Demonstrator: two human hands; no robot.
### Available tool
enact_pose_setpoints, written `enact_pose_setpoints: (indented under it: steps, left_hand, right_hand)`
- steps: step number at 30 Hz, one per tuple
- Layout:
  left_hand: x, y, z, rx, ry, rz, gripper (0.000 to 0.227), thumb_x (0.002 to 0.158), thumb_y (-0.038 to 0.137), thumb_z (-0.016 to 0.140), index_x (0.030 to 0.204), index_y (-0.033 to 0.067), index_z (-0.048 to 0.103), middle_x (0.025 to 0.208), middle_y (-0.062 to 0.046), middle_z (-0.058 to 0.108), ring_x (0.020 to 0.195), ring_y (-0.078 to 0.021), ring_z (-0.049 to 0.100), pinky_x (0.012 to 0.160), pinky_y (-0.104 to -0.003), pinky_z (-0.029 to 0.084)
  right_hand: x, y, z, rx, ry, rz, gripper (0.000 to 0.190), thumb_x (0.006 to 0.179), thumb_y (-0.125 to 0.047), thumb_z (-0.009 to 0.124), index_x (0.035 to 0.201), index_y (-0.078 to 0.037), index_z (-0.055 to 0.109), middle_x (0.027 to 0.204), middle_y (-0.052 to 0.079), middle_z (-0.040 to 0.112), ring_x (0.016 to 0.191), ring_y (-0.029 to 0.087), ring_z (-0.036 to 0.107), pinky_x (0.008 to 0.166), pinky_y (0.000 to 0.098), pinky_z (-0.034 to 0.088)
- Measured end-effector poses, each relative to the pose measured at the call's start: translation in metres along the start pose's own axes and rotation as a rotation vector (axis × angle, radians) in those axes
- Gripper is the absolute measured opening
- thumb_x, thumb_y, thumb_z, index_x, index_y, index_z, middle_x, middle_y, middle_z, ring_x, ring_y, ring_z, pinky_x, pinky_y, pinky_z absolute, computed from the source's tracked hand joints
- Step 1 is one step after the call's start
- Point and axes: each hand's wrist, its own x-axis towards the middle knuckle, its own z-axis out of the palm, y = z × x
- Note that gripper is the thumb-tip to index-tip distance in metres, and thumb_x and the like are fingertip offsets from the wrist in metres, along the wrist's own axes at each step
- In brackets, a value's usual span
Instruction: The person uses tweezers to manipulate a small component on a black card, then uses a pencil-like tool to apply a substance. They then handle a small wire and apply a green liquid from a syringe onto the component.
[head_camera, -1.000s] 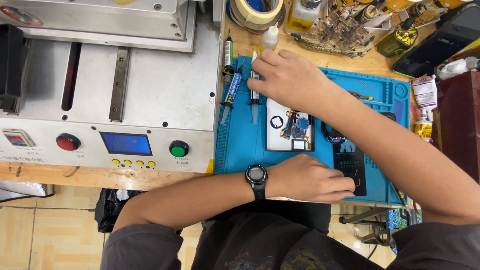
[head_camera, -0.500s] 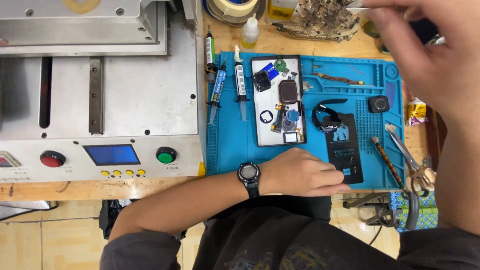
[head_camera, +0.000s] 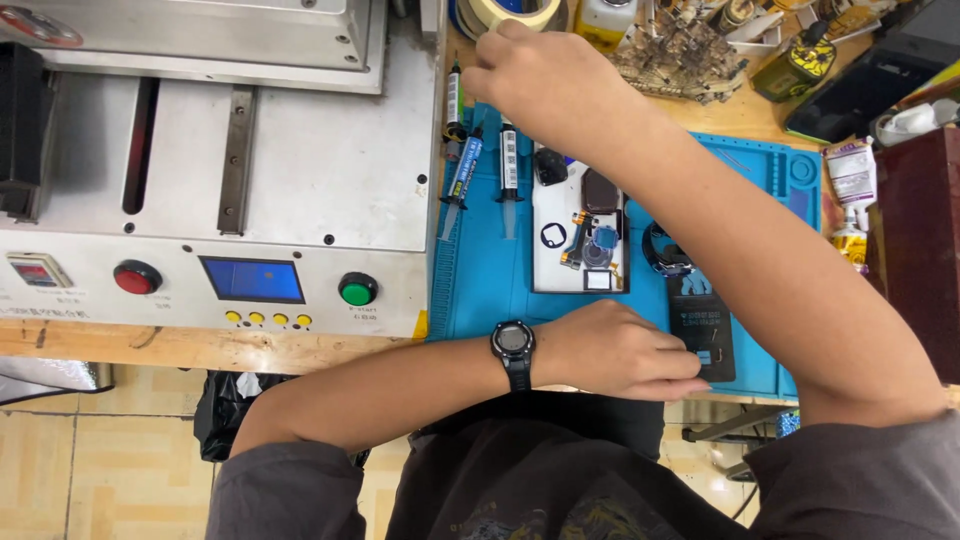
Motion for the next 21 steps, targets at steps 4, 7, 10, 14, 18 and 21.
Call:
enact_pose_setpoints:
  steps: [4, 7, 10, 14, 18, 21]
  left_hand:
    - [0.0, 0.001, -0.002, -0.073, -0.002, -0.031, 0.025, 0.094, 0.027, 0.048, 0.076, 0.0106, 0.047, 0.061, -0.004, 0.046, 0.048, -0.0245, 0.045, 0.037, -0.035, 0.029]
    - [-0.002, 0.0, 0.002, -0.063, 0.011, -0.037, 0.024, 0.094, 0.028, 0.048, 0.077, 0.0111, 0.047, 0.061, -0.004, 0.047, 0.049, -0.0255, 0.046, 0.037, -0.036, 0.032]
    - [-0.003, 0.0, 0.002, -0.063, 0.001, -0.034, 0.024, 0.094, 0.028, 0.048, 0.077, 0.0113, 0.046, 0.061, -0.004, 0.046, 0.049, -0.0256, 0.045, 0.038, -0.036, 0.032]
    - [-0.002, 0.0, 0.002, -0.086, -0.016, -0.033, 0.025, 0.094, 0.027, 0.049, 0.076, 0.0108, 0.047, 0.058, -0.004, 0.044, 0.047, -0.0249, 0.044, 0.037, -0.036, 0.031]
    - [-0.002, -0.002, 0.004, -0.059, -0.003, -0.025, 0.025, 0.094, 0.027, 0.048, 0.075, 0.0111, 0.045, 0.059, -0.004, 0.043, 0.047, -0.0247, 0.044, 0.037, -0.035, 0.031]
    - [-0.002, -0.002, 0.003, -0.093, -0.031, -0.03, 0.025, 0.094, 0.027, 0.047, 0.076, 0.0105, 0.046, 0.059, -0.004, 0.043, 0.046, -0.023, 0.042, 0.036, -0.034, 0.029]
  right_hand:
    - [0.01, -0.003, 0.011, -0.174, 0.102, -0.08, 0.027, 0.075, -0.016, 0.071, 0.1, -0.025, 0.065, 0.093, -0.002, 0.061, 0.091, 0.017, 0.052, 0.06, 0.0248, 0.051]
    - [0.013, -0.009, 0.013, -0.109, 0.064, -0.085, 0.026, 0.08, -0.019, 0.067, 0.104, -0.029, 0.067, 0.092, 0.0, 0.061, 0.091, 0.018, 0.054, 0.063, 0.0272, 0.05]
    - [0.01, -0.009, 0.014, -0.085, 0.03, -0.09, 0.024, 0.081, -0.02, 0.068, 0.103, -0.029, 0.068, 0.092, 0.0, 0.062, 0.093, 0.019, 0.054, 0.07, 0.029, 0.05]
    - [0.011, -0.007, 0.015, -0.164, 0.095, -0.114, 0.012, 0.078, -0.017, 0.07, 0.088, -0.022, 0.067, 0.088, -0.001, 0.061, 0.091, 0.018, 0.055, 0.07, 0.0278, 0.047]
    - [0.016, -0.011, 0.016, -0.21, 0.118, -0.157, 0.016, 0.082, -0.02, 0.067, 0.097, -0.027, 0.068, 0.092, 0.0, 0.062, 0.091, 0.018, 0.055, 0.068, 0.0273, 0.046]
    - [0.019, -0.012, 0.016, -0.211, 0.02, -0.198, 0.017, 0.082, -0.025, 0.067, 0.099, -0.028, 0.067, 0.095, -0.003, 0.065, 0.095, 0.015, 0.055, 0.068, 0.0262, 0.046]
